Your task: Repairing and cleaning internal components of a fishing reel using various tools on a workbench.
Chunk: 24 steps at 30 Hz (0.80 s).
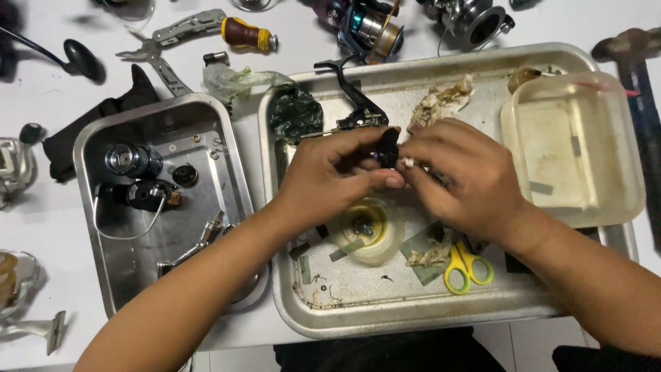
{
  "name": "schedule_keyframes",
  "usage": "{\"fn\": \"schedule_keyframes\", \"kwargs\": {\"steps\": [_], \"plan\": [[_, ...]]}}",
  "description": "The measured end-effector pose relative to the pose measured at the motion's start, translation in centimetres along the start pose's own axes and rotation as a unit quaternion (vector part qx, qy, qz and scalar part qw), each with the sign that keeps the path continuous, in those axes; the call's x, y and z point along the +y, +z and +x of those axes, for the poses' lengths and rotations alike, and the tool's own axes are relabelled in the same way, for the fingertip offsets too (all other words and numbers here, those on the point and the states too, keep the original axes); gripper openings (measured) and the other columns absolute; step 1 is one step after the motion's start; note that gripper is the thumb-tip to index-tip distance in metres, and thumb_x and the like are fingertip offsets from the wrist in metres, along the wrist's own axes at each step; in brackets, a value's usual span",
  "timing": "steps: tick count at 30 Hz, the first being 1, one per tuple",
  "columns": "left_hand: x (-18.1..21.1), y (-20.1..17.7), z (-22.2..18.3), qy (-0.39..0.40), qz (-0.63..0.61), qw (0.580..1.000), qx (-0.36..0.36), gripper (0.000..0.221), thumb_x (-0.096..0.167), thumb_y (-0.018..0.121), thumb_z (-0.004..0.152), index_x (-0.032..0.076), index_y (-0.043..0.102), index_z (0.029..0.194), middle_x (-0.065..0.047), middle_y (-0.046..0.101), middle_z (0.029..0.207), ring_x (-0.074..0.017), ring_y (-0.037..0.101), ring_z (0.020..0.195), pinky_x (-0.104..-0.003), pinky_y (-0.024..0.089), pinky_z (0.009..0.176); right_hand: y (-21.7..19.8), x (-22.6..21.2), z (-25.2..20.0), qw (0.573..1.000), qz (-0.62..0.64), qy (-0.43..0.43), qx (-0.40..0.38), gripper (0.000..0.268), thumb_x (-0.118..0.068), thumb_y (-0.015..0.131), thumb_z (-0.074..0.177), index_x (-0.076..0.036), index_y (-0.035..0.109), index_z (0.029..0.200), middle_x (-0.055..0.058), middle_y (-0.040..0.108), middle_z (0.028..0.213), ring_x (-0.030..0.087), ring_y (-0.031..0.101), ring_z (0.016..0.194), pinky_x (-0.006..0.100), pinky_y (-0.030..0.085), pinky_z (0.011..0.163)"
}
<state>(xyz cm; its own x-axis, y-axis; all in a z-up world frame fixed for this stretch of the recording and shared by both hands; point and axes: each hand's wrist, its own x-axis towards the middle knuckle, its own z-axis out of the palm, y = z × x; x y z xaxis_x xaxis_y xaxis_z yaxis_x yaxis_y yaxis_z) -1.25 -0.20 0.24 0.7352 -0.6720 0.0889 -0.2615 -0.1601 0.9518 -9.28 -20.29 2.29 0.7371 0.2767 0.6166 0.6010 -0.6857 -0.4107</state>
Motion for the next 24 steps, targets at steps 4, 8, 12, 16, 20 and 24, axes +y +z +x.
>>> {"fn": "schedule_keyframes", "kwargs": {"steps": [4,8,12,16,20,24], "plan": [[0.1,0.5,0.4,-0.145,-0.162,0.976,-0.024,0.057,0.019,0.086,0.074,0.006,0.07,0.127,-0.007,0.078,0.109,-0.0073,0.075,0.088,-0.019,0.062,0.084,-0.7,0.2,0.4,0.976,-0.13,-0.175,0.0,0.018,-0.001,0.056,0.102,0.011,0.068,0.096,0.019,0.066,0.091,0.033,0.061,0.073,0.042,0.053,0.068],[0.2,0.0,-0.1,0.008,-0.069,0.997,-0.019,0.062,0.021,0.091,0.075,0.011,0.067,0.131,-0.003,0.074,0.122,-0.0105,0.069,0.106,-0.024,0.058,0.1,-0.4,-0.8,0.1,0.991,0.076,0.102,-0.04,0.006,0.001,0.067,0.093,0.006,0.07,0.097,0.018,0.068,0.095,0.03,0.066,0.086,0.039,0.052,0.079],[-1.1,-0.5,-0.4,0.202,0.072,0.976,-0.047,0.064,0.012,0.084,0.096,0.029,0.05,0.147,-0.002,0.056,0.156,-0.028,0.066,0.143,-0.04,0.065,0.117,-1.1,-1.1,0.3,0.805,0.346,0.47,-0.107,0.015,-0.009,0.063,0.095,-0.006,0.075,0.104,0.009,0.082,0.096,0.019,0.078,0.083,0.031,0.064,0.081],[1.0,-0.4,0.1,0.196,0.018,0.98,-0.018,0.06,0.023,0.087,0.087,0.01,0.059,0.138,-0.009,0.071,0.135,-0.0177,0.076,0.115,-0.03,0.065,0.107,-0.6,-1.1,0.4,0.904,0.2,0.376,-0.037,0.017,-0.013,0.07,0.094,-0.004,0.076,0.107,0.007,0.078,0.104,0.014,0.072,0.095,0.026,0.055,0.088],[0.9,0.2,-0.2,-0.018,-0.134,0.99,-0.026,0.049,0.015,0.087,0.079,0.007,0.069,0.124,-0.003,0.077,0.112,-0.008,0.071,0.097,-0.021,0.061,0.091,-0.2,-0.9,-0.1,1.0,0.001,-0.019,0.022,0.01,0.012,0.068,0.09,0.008,0.072,0.098,0.021,0.068,0.093,0.035,0.06,0.077,0.043,0.05,0.072],[0.4,-1.0,0.3,0.235,-0.008,0.971,-0.048,0.055,0.015,0.089,0.086,0.009,0.061,0.133,-0.013,0.068,0.137,-0.0311,0.067,0.135,-0.043,0.056,0.122,-0.3,-2.2,0.0,0.945,0.157,0.287,-0.026,0.012,-0.012,0.069,0.096,-0.001,0.074,0.094,0.007,0.072,0.091,0.017,0.068,0.087,0.03,0.051,0.078]]}}
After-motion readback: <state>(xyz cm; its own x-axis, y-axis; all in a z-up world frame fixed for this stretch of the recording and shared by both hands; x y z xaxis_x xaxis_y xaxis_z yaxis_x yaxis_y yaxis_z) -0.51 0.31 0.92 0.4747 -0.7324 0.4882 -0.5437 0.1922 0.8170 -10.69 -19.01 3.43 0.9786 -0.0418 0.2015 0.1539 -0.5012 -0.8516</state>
